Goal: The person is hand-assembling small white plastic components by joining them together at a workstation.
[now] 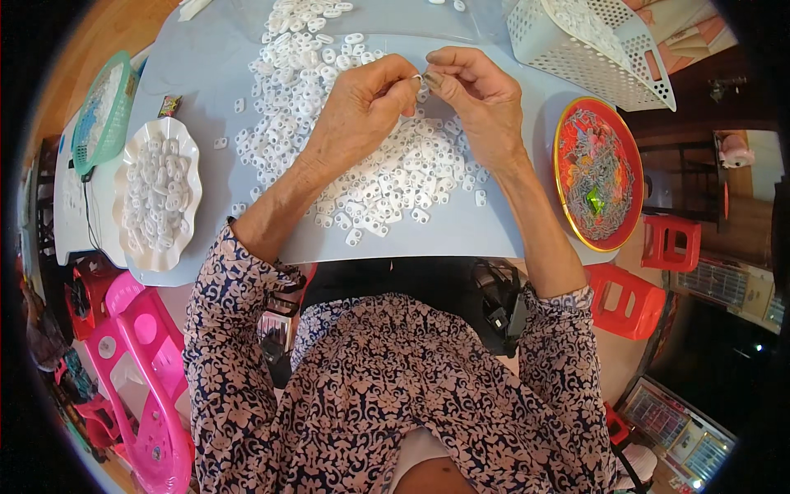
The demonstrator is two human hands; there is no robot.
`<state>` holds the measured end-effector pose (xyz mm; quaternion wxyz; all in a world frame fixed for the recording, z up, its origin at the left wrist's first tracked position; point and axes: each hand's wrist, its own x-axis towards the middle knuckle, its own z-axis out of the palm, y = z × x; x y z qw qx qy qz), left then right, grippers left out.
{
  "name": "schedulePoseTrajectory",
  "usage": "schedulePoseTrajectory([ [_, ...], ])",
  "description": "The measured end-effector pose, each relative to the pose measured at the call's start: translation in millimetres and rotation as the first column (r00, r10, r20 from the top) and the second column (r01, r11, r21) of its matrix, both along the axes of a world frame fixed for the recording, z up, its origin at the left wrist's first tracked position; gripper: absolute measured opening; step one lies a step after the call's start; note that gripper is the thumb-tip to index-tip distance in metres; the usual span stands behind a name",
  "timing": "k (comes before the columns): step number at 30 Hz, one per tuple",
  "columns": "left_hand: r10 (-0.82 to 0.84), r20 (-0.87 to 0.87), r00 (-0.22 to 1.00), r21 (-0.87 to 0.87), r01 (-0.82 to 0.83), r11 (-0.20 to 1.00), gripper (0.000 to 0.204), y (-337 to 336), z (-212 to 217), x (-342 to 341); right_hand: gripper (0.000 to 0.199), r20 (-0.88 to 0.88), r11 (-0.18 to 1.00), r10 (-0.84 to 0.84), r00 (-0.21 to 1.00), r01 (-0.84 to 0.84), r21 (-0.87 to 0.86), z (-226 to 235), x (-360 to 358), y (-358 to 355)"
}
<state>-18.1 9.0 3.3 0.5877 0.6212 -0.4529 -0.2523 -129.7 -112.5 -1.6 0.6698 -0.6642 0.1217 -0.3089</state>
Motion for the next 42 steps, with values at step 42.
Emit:
schedulePoseTrajectory([
  [42,-0.101,-0.110,0.989,-0.039,0.098,0.994,0.013,-2.8,-4.3,5.6,0.014,-0.074,0.996,-0.030,0.997,0.023,-0.085,0.7,-1.0,1.8],
])
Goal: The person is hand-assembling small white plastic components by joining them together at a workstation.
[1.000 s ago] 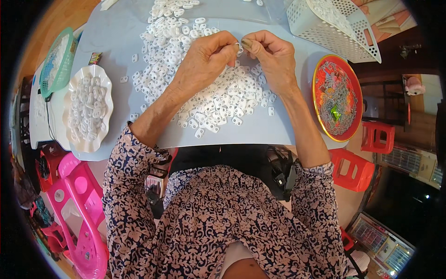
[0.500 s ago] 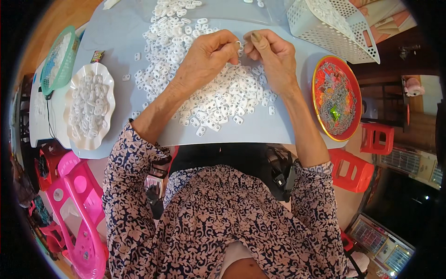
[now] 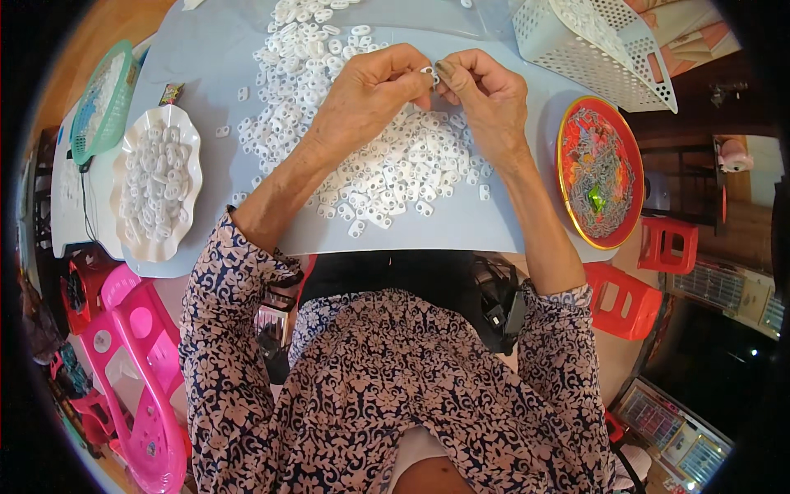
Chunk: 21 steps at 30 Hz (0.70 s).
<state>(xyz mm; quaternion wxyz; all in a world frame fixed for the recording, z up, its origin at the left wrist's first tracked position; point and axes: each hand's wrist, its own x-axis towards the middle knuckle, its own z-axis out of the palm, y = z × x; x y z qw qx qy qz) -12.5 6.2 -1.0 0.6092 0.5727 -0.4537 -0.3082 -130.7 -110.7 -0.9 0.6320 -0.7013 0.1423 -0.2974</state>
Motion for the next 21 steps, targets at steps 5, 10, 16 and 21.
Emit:
schedulePoseTrajectory([
  [5,0.019,-0.011,1.000,-0.018,-0.020,1.000,0.015,-2.4,-0.4,2.2,0.014,0.060,0.999,-0.042,0.997,0.043,-0.016,2.4,1.9,3.8],
  [10,0.041,0.004,0.999,-0.014,-0.041,0.999,0.016,-1.4,1.7,2.5,0.017,0.051,0.996,-0.018,0.999,0.013,0.085,8.7,1.5,0.8],
  [16,0.053,-0.022,0.998,-0.013,-0.053,0.999,0.016,-0.8,1.9,2.5,0.016,0.037,0.998,-0.003,0.999,0.001,0.065,-0.3,0.0,-3.4],
  [21,0.026,-0.040,0.999,-0.052,-0.028,0.998,0.016,-2.1,-1.6,3.2,0.013,0.021,1.000,0.000,1.000,0.000,0.010,0.3,1.4,-2.3],
])
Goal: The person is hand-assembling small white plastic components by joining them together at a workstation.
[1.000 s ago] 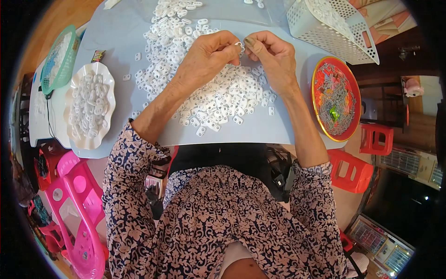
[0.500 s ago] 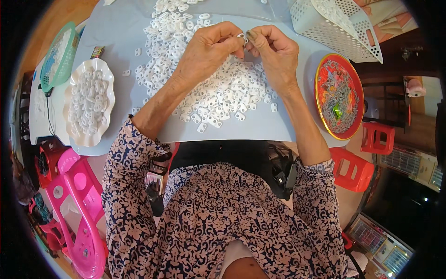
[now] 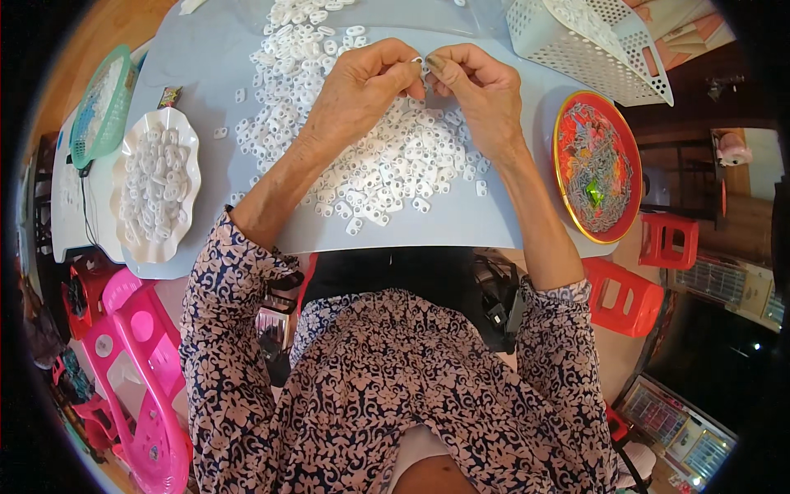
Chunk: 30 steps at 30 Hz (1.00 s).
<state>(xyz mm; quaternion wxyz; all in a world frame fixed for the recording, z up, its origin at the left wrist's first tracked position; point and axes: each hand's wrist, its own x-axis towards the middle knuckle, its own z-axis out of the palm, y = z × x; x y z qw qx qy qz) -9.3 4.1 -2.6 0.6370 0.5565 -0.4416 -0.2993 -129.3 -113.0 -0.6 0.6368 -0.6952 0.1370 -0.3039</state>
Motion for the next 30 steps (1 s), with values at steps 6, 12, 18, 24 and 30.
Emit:
schedulePoseTrajectory([
  [6,0.003,0.163,0.987,0.052,-0.012,0.999,0.017,-0.4,-3.8,1.2,0.011,0.009,0.999,0.028,1.000,-0.028,-0.023,-5.5,-0.9,-4.6],
  [12,0.037,0.058,0.998,0.034,-0.039,0.999,0.017,-0.3,-5.0,1.0,0.012,0.034,1.000,0.022,0.999,-0.022,-0.015,-3.3,2.1,1.2],
  [18,0.042,0.090,0.995,0.037,-0.045,0.998,0.016,0.5,0.6,-3.5,0.014,0.043,1.000,0.024,0.999,-0.024,-0.004,-3.5,1.6,1.1],
  [24,0.061,0.048,0.997,0.012,-0.061,0.998,0.016,0.9,-1.7,-0.4,0.014,0.004,1.000,0.017,1.000,-0.017,-0.024,1.8,-0.2,2.8],
  [30,0.056,0.081,0.995,0.029,-0.059,0.998,0.015,1.9,-3.3,-2.3,0.013,-0.022,0.999,0.005,1.000,-0.006,-0.046,-0.7,0.4,-0.4],
])
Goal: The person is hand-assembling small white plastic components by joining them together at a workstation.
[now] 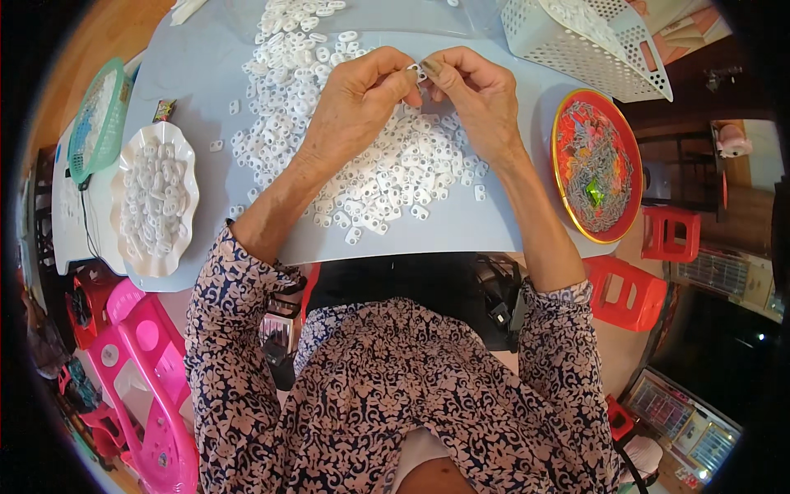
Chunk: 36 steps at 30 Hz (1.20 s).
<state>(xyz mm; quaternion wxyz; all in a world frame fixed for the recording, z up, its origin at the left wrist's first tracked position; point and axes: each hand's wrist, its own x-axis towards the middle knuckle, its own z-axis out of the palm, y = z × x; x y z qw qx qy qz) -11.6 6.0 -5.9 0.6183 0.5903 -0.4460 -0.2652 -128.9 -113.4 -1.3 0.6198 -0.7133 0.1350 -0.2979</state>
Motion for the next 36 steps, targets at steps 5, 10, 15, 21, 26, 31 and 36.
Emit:
schedulePoseTrajectory([
  [5,0.014,-0.021,1.000,0.030,-0.013,0.999,0.015,-0.8,1.8,-3.4,0.012,0.033,0.999,0.009,0.999,-0.010,0.037,-3.9,0.4,-0.9],
  [10,-0.002,-0.024,1.000,-0.042,0.001,0.999,0.017,-2.2,-2.3,-0.8,0.011,0.070,0.998,0.043,0.997,-0.045,0.031,-1.7,-0.3,-0.4],
  [15,0.072,0.100,0.992,-0.019,-0.070,0.997,0.018,3.9,9.6,4.2,0.008,0.069,0.998,-0.018,0.997,0.013,0.069,3.8,-0.7,-7.7],
  [21,0.164,0.323,0.932,0.002,-0.174,0.985,0.021,9.8,32.2,26.2,0.012,0.084,0.986,-0.095,0.992,0.082,0.144,2.9,-4.4,-16.2],
  [26,0.276,0.704,0.654,-0.220,-0.168,0.961,0.015,7.7,16.8,35.3,0.015,0.041,0.997,-0.072,0.997,0.072,0.012,-0.3,-1.3,-16.8],
  [31,0.290,0.792,0.537,-0.226,-0.184,0.957,0.011,10.1,27.8,55.8,0.016,0.079,0.998,-0.044,0.996,0.041,0.039,-1.8,-2.7,-19.7],
  [36,0.068,0.882,0.466,0.021,-0.184,0.983,0.008,18.3,25.0,61.6,0.015,0.089,0.997,0.000,0.996,-0.007,0.083,-2.3,-2.0,-18.1],
])
